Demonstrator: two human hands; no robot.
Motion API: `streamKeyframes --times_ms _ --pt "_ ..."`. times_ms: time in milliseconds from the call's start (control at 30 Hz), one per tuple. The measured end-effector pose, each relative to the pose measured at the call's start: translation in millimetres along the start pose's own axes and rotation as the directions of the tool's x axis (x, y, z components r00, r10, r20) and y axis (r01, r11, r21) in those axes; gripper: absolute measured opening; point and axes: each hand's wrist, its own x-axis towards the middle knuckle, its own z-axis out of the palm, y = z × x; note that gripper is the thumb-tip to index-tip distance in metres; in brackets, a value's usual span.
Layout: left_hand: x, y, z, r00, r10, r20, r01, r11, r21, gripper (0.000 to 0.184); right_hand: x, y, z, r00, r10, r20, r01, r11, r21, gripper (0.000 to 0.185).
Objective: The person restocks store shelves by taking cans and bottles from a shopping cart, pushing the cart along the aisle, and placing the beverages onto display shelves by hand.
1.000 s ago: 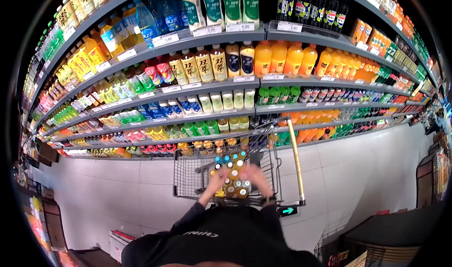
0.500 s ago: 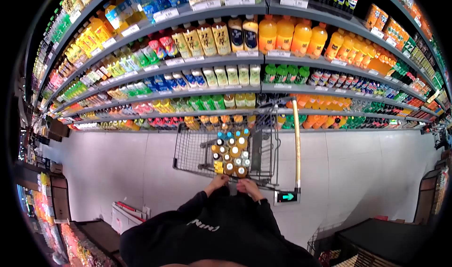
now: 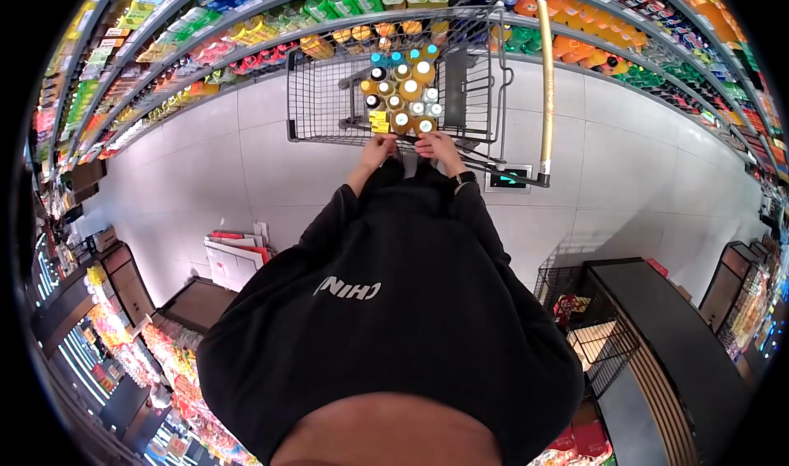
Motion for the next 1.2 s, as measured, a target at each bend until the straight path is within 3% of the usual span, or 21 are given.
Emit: streamKeyframes --times_ms 200,333,433,533,600,667,800,833,933,967,1033,1133,1200 --pt "10.0 -2.5 -15.5 0.993 -0.024 -0.118 0.025 1.000 0.005 0.021 26.3 -1.8 22.4 0.997 0.065 -0.030 -0.067 0.997 -0.045 0.031" --pt "34.1 1.0 -35.0 0.982 0.095 -0.162 -0.076 0.990 0.121 0.021 63.2 3.7 33.5 0.995 0.100 0.000 -0.100 0.991 -0.091 0.032" --pt "62.6 10.6 -50.8 0.950 0.132 -0.284 -0.079 0.979 0.190 0.020 99.2 9.4 41.2 0.994 0.108 -0.022 -0.109 0.991 -0.071 0.030" --pt "102.4 13.8 -68.9 0.909 0.205 -0.364 -0.113 0.959 0.259 0.021 133.9 5.4 52.6 0.999 0.005 -0.034 -0.009 0.995 -0.098 0.025" --pt "146.8 1.0 -81.9 0.859 0.279 -0.429 -0.177 0.949 0.261 0.021 163.4 10.4 60.5 0.971 -0.238 -0.036 0.229 0.960 -0.159 0.028" --pt "188.5 -0.6 -94.6 0.832 0.340 -0.438 -0.189 0.917 0.352 0.021 188.8 -4.2 76.3 0.887 -0.441 -0.139 0.342 0.829 -0.443 0.023" --pt "246.6 28.4 -104.6 0.891 0.225 -0.395 -0.063 0.921 0.383 0.030 219.3 -68.6 117.3 0.638 -0.733 -0.238 0.387 0.572 -0.723 0.024" --pt "259.6 37.9 -104.2 0.892 0.170 -0.418 -0.017 0.938 0.347 0.034 234.7 -73.1 120.8 0.587 -0.777 -0.229 0.433 0.540 -0.721 0.027" --pt "298.5 45.8 -98.4 0.880 0.252 -0.402 -0.040 0.884 0.466 0.034 266.0 -82.6 132.3 0.588 -0.780 -0.215 0.318 0.467 -0.825 0.043" --pt "308.8 43.1 -96.1 0.897 0.268 -0.353 -0.099 0.897 0.430 0.028 274.4 -82.1 135.2 0.630 -0.742 -0.231 0.278 0.493 -0.825 0.052" --pt "333.2 18.8 -95.2 0.945 0.284 -0.162 -0.117 0.758 0.642 0.031 294.7 -67.9 136.8 0.687 -0.680 -0.255 0.230 0.537 -0.812 0.052" --pt "358.4 -3.1 -98.0 0.948 0.309 0.070 -0.253 0.606 0.754 0.058 318.7 -62.1 138.5 0.746 -0.597 -0.294 0.184 0.609 -0.771 0.056" --pt "347.1 19.7 -93.2 0.947 0.309 0.089 -0.266 0.595 0.759 0.065 334.2 -57.9 136.0 0.738 -0.590 -0.328 0.181 0.641 -0.746 0.057"
